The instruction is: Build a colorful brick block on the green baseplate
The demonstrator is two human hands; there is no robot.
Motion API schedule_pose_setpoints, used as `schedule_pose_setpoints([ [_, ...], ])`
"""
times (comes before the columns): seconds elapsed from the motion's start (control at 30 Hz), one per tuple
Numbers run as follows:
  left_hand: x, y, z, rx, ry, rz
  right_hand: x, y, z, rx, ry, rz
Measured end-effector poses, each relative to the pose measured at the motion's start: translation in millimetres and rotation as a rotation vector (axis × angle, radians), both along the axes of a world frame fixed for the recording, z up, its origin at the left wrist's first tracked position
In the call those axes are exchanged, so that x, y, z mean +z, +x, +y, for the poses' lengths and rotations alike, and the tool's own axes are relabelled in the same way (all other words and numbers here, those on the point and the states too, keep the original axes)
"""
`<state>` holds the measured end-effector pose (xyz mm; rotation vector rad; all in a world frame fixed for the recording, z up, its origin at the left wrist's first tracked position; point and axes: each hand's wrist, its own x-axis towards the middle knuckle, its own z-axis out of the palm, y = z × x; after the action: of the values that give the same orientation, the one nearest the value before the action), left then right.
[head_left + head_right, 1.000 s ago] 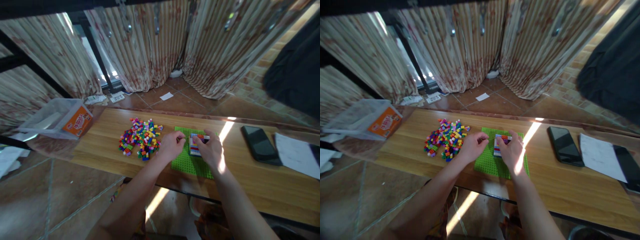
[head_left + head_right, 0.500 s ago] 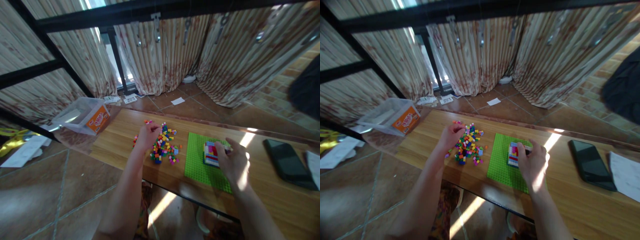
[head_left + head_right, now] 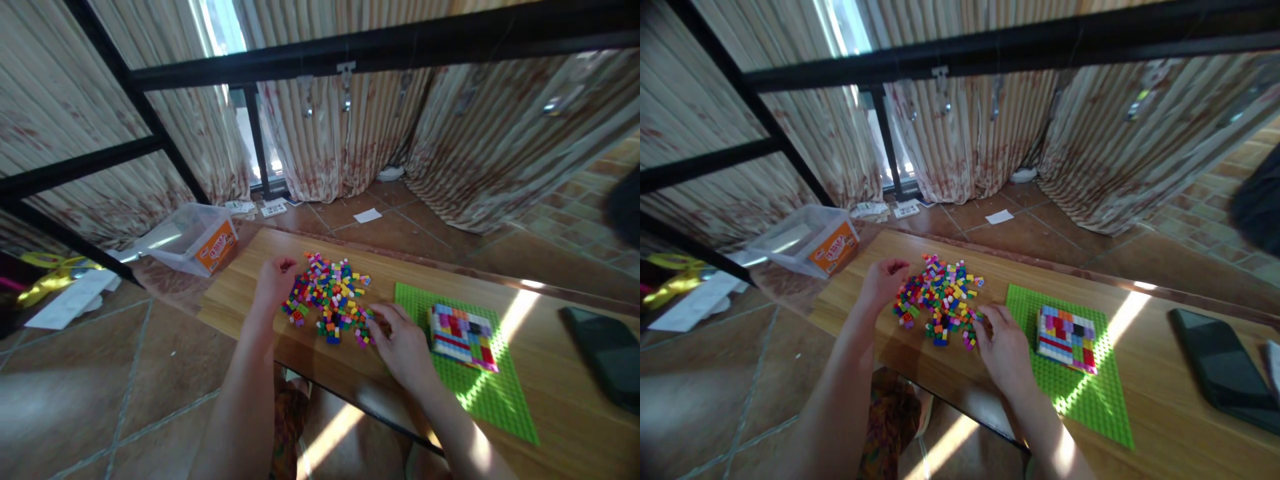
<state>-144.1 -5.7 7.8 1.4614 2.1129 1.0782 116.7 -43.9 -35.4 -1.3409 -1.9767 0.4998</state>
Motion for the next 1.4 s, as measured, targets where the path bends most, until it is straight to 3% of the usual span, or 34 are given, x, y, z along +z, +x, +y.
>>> schedule_pose_setpoints([
  [0.17,0.9,-15.7,-8.9,-0.093,-0.132,0.125,-3.9,-10.5,3.7,0.051,-0.016,0.048],
  [0.33,-1.0,-24.8,-13.6,-0.180,-0.204,0.119,-7.2,-18.8,3.6,0.112,-0.030,0.172],
  [0.53,-6.9,-30.6,-15.0,-0.295,-0.253,0.098,-1.6,-18.1,0.7,0.076,0.006,0.185],
  [0.67,-5.3,-25.4,-13.8,-0.287,-0.287,0.152,2.2,-20.1,-5.9,0.150,0.114,0.116],
  [0.87,-5.1,-20.1,-12.0,-0.301,-0.297,0.214,-9.3,-25.5,-13.0,0.326,0.219,-0.118],
  [1.23,1.1,-18.2,-12.4,-0.359,-0.294,0.140,-10.8,-10.5,2.5,0.064,0.247,-0.084],
  [1.4,7.6,-19.6,-18.1,-0.559,-0.326,0.008,-9.7,-7.2,4.3,0.012,0.226,-0.011],
])
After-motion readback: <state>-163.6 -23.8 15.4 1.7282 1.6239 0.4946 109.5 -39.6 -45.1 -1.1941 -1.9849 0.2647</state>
